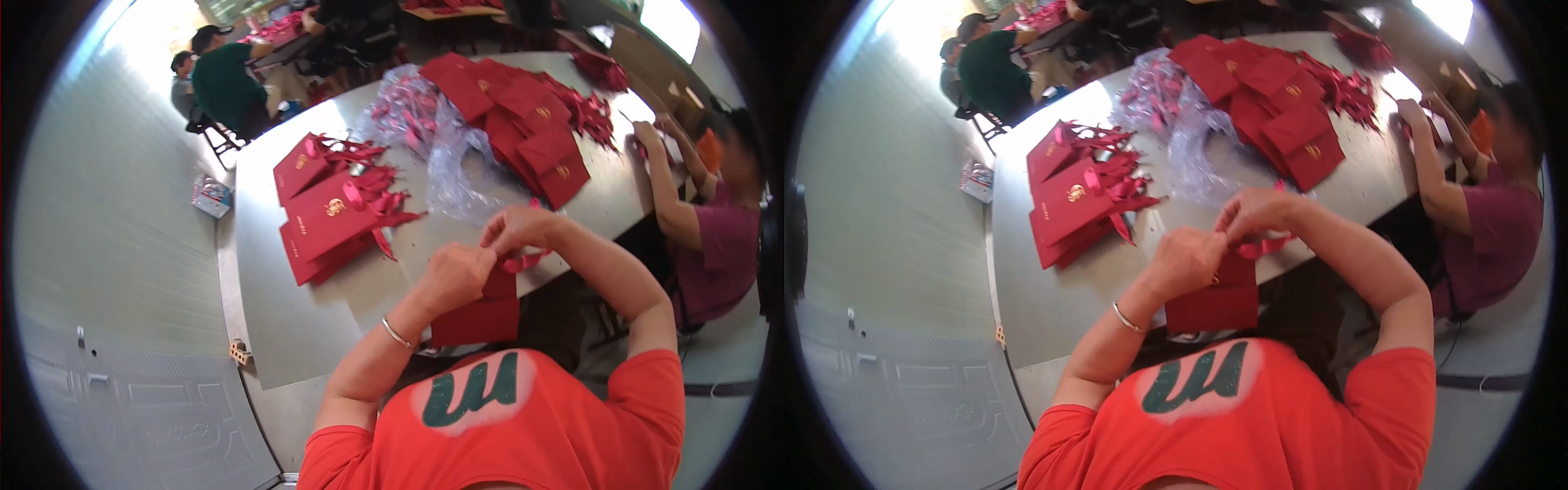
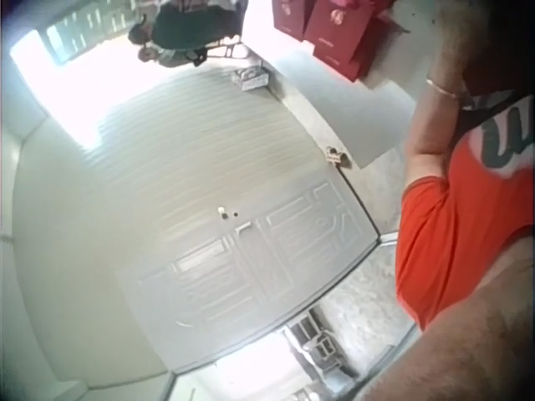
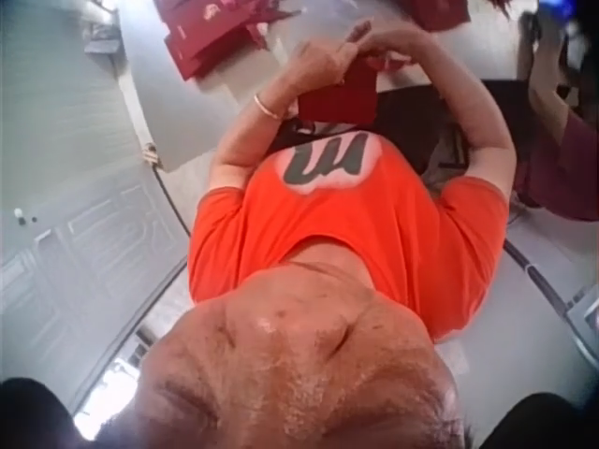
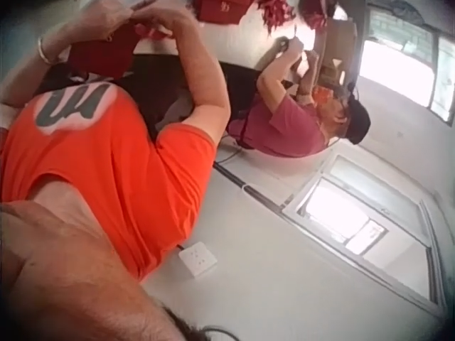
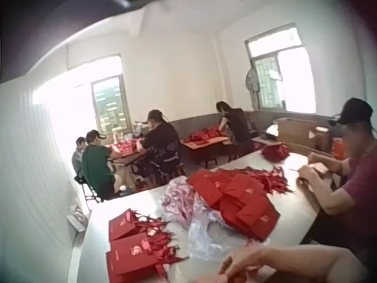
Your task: The person assembles gift bags by folding the bags and threading ribbon handles through their slots by hand.
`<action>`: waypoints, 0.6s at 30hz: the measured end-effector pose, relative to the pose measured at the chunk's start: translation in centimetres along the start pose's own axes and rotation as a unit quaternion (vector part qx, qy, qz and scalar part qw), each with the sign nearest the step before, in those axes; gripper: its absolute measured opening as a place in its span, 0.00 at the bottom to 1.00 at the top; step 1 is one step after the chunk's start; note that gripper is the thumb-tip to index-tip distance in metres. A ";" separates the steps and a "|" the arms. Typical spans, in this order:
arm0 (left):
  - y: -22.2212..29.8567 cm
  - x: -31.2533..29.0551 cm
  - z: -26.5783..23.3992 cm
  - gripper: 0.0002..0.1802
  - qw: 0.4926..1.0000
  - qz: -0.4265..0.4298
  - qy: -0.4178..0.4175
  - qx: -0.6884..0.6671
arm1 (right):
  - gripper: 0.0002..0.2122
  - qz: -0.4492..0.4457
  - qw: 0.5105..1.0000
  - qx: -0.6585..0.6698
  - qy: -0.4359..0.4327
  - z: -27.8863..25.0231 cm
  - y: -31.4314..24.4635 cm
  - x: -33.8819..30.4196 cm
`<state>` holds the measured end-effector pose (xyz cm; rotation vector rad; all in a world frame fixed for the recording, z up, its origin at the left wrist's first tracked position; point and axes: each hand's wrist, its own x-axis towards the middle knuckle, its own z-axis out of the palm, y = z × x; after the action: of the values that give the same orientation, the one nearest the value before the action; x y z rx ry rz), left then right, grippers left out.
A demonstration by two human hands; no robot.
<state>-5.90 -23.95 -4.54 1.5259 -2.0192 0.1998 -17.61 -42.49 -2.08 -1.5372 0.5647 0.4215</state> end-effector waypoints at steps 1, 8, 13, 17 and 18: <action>-0.3 -0.2 0.2 0.09 1.000 -0.014 -0.004 0.009 | 0.12 -0.005 1.000 0.009 0.013 0.4 -0.2 0.1; -2.1 0.0 0.4 0.05 0.993 -0.075 0.019 -0.091 | 0.10 -0.102 0.976 0.069 0.178 0.9 0.9 2.1; -3.4 -0.5 0.5 0.05 0.976 -0.170 -0.015 -0.135 | 0.08 -0.231 0.932 0.027 0.278 0.8 0.6 5.5; -4.3 -0.9 1.0 0.05 0.959 -0.228 -0.051 -0.159 | 0.08 -0.265 0.916 0.029 0.300 0.0 1.2 8.2; -4.5 -0.9 1.0 0.06 0.956 -0.237 -0.056 -0.163 | 0.08 -0.260 0.915 0.023 0.308 -0.1 1.4 8.6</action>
<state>-2.03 -25.13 -6.85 1.7713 -1.6011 -0.4005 -11.52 -43.35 -8.18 -1.6956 0.6055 -0.5051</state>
